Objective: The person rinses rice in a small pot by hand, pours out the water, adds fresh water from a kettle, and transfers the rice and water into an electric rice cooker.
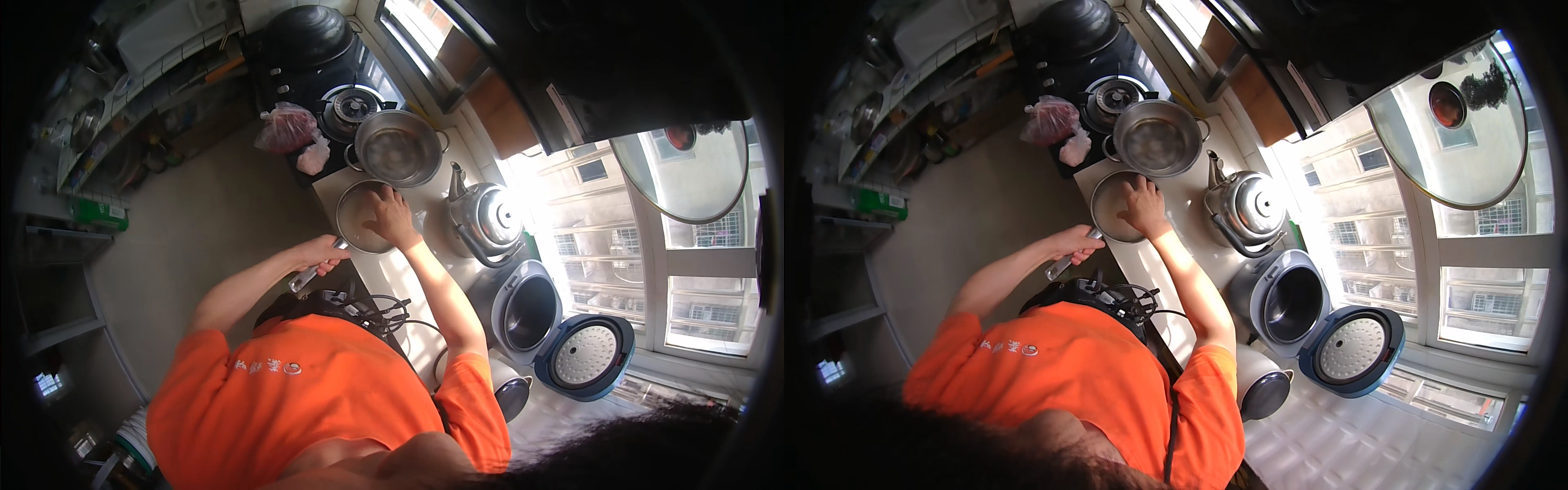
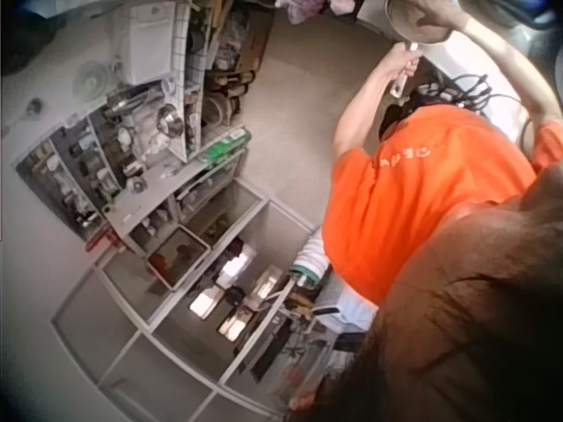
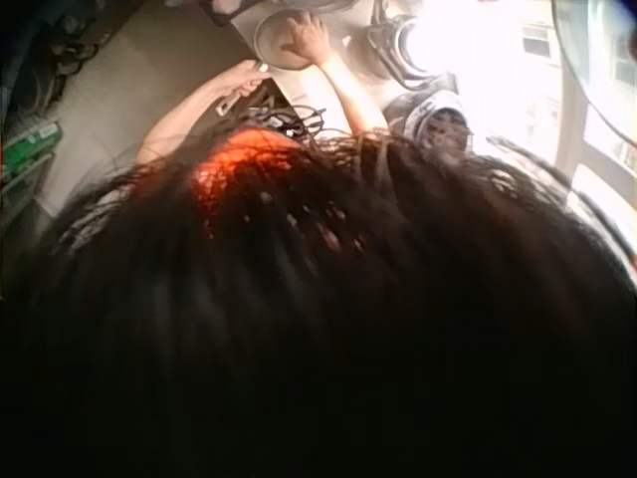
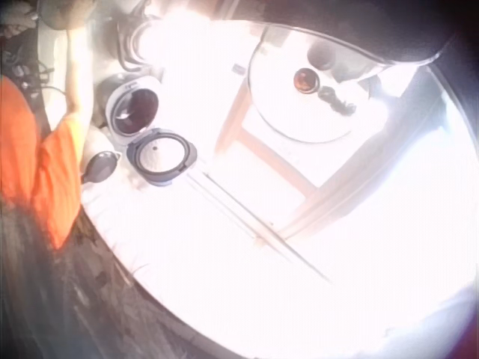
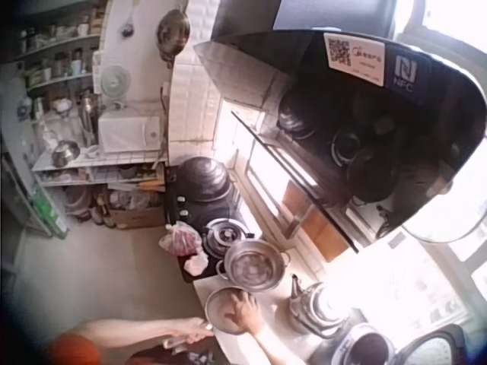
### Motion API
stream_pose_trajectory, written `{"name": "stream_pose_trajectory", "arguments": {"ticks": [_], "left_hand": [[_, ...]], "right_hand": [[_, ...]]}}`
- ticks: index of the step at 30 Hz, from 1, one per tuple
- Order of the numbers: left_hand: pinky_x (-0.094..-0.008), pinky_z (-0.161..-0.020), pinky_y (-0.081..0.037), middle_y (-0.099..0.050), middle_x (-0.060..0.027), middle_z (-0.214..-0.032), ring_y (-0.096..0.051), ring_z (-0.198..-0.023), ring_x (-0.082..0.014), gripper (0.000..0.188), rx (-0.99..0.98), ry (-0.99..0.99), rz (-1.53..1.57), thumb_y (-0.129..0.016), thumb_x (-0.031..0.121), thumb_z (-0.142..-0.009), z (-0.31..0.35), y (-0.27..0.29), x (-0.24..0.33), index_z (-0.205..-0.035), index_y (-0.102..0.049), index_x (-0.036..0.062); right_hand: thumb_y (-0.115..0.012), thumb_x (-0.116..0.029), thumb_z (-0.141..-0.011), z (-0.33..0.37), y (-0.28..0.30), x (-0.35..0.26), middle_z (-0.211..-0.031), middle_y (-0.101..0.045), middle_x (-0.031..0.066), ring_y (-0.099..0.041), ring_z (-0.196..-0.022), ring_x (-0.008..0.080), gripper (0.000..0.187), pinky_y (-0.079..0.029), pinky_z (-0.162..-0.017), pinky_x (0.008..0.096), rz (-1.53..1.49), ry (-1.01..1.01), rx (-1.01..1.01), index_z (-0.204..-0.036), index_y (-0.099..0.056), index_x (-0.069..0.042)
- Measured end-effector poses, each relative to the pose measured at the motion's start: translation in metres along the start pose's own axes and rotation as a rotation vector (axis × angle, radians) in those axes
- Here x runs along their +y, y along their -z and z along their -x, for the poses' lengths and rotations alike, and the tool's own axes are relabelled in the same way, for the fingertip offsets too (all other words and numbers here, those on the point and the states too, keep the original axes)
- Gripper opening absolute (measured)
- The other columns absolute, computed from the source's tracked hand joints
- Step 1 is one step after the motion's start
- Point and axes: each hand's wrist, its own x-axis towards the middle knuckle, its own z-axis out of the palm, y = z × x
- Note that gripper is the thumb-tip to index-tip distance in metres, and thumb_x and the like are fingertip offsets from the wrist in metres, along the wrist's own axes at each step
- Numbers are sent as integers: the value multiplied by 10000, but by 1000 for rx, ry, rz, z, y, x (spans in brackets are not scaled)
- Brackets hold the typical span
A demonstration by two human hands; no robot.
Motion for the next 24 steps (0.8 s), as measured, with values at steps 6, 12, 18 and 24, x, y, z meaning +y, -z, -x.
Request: {"name": "stream_pose_trajectory", "arguments": {"ticks": [6, 12, 18, 24], "left_hand": [[-191, -332, -250, -344, 29, -537, -286, -374, -32, 209, 40, -101, -80, -509, 197, -835, 0, -5, 53, -709, -379, 91], [-193, -333, -249, -351, 23, -545, -296, -384, -36, 170, 40, -160, -121, -501, 169, -832, -13, 24, 94, -739, -386, 86], [-203, -331, -256, -343, 16, -498, -306, -376, -47, 301, 53, -132, -225, -542, 192, -815, -38, 44, 132, -597, -373, 71], [-210, -332, -258, -358, 5, -499, -306, -368, -60, 315, 65, -137, -231, -576, 219, -785, -42, 70, 145, -588, -382, 67]], "right_hand": [[-582, -237, -691, -35, -4, 8, -1064, -458, 116, -434, -1022, 311, 322, -361, -803, 469, 68, 130, -92, -1010, -564, -206], [-508, -86, -679, -49, 25, 31, -999, -558, 54, -452, -1005, 247, 187, -336, -835, 374, 154, 110, -111, -793, -650, -128], [-519, -79, -672, -96, 5, 56, -980, -559, 108, -477, -983, 277, 152, -396, -801, 375, 300, -129, -55, -767, -637, -78], [-502, -129, -743, -111, 27, 38, -986, -573, 136, -517, -959, 289, 242, -417, -802, 394, 37, -96, -306, -962, -597, -93]]}}
